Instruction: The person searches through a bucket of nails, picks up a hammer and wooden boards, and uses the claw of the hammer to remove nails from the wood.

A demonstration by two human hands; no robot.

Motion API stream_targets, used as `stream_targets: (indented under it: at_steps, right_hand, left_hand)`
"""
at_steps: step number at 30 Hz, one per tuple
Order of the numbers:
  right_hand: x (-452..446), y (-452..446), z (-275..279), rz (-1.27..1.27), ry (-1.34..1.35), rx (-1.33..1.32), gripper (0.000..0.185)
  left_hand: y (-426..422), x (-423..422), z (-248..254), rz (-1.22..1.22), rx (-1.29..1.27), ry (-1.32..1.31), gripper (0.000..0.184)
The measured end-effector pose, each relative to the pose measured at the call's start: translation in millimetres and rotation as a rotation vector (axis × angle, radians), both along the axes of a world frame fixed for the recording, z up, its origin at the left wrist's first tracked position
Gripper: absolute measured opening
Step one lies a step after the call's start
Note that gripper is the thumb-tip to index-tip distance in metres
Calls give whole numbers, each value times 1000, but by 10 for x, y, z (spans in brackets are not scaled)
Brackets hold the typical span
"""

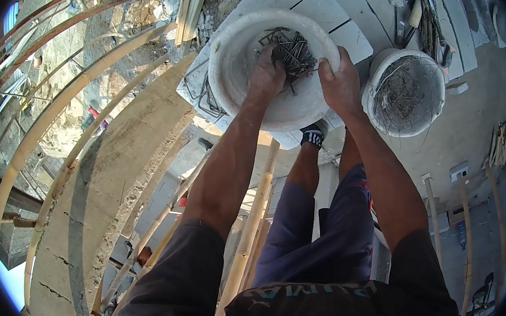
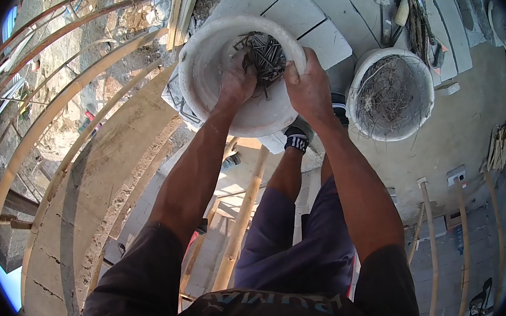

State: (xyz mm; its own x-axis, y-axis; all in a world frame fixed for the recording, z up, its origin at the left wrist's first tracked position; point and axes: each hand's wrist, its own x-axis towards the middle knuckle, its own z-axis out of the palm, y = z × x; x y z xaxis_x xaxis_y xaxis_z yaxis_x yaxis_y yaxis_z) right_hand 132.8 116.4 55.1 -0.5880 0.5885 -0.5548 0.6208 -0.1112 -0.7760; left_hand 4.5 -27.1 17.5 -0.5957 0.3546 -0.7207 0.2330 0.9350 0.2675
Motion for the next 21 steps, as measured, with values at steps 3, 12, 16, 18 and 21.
stream_targets:
  at_steps: [3,12,16,18,21]
  right_hand:
    - [8,-7,-26,-8,8,1,29]
    - [-21,18,3,1,6,-10,30]
    - [-31,10,15,0,-6,-2,30]
    - [-23,12,7,-1,1,-3,30]
    - [-15,24,-5,0,14,-26,30]
  left_hand:
    - [222,66,244,3,-320,-104,60]
    - [-51,85,159,-90,-197,-88,46]
    - [-52,33,145,70,-81,22,35]
    - [13,7,117,146,-12,98,33]
    - [134,-41,-10,192,96,168,29]
